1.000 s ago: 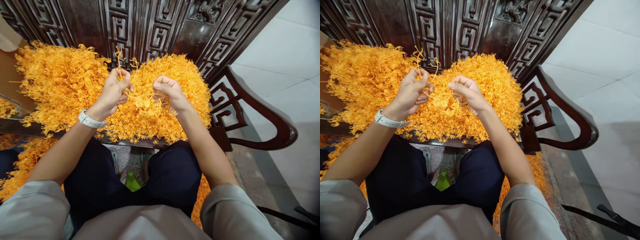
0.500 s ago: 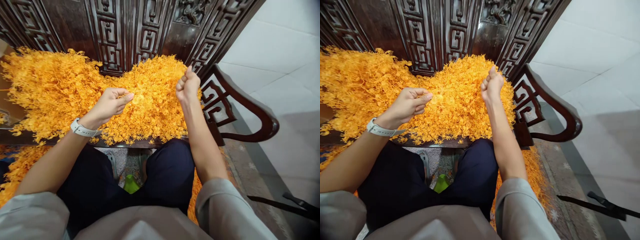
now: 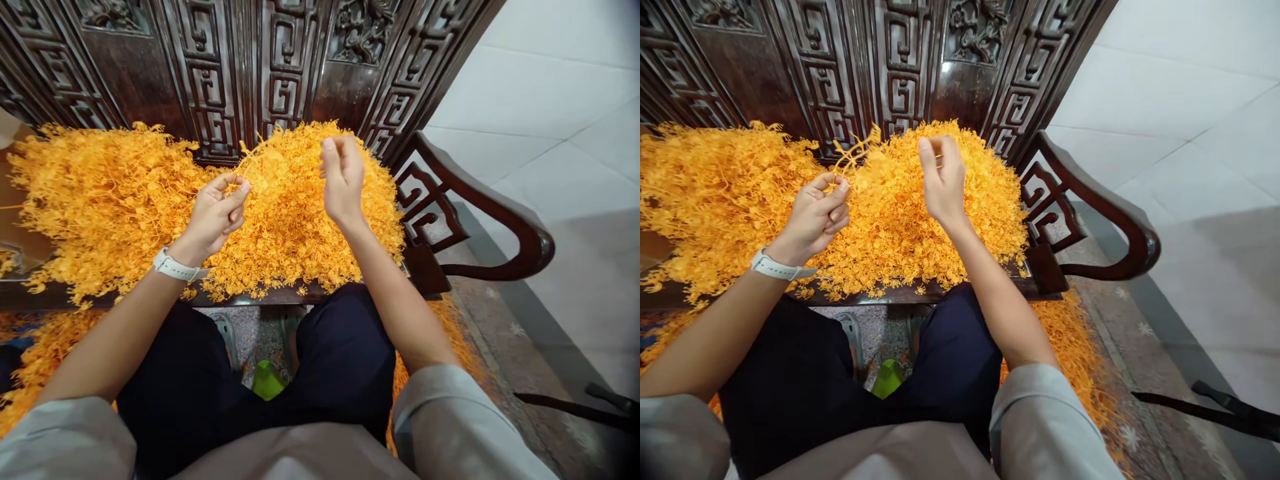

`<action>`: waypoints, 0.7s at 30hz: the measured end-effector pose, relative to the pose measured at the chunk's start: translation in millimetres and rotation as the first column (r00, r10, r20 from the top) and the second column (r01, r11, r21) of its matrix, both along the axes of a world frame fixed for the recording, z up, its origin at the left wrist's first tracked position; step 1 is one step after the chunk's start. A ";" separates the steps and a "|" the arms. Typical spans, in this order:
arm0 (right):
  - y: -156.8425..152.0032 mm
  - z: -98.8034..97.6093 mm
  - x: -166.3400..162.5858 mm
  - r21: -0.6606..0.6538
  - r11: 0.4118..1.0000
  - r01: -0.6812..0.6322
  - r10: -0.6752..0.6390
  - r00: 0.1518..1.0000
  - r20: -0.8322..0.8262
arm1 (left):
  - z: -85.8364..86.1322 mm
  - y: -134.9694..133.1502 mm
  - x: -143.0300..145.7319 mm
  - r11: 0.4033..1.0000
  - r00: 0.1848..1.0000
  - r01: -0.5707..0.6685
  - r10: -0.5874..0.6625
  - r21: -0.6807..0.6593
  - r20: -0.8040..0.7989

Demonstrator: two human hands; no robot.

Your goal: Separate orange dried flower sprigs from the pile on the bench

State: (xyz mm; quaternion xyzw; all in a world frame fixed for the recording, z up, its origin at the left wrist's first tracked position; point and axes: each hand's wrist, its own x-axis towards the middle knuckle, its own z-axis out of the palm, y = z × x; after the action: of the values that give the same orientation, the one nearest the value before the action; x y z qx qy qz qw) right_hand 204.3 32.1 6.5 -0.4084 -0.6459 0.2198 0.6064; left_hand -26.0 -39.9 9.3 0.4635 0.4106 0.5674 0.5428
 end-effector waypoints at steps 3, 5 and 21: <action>-20.7 -3.0 -40.3 -0.252 0.914 -0.317 0.298 0.948 -0.114 | -7.2 0.1 12.2 1.000 0.999 -0.018 0.017 0.022 0.036; -29.9 -7.2 -62.3 -0.298 0.871 -0.391 0.364 0.920 -0.143 | -14.3 -0.5 20.7 1.000 1.000 0.005 -0.006 0.028 0.016; 19.3 -4.1 -51.4 -0.144 0.984 -0.108 0.100 0.993 -0.065 | -6.4 -7.5 36.7 0.998 0.999 -0.001 0.005 -0.064 0.051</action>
State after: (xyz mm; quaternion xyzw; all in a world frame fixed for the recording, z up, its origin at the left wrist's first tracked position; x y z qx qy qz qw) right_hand 152.9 51.5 2.4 -0.4112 -0.6308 0.3099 0.5804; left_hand 10.7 -47.4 2.9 0.4305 0.4152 0.5664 0.5669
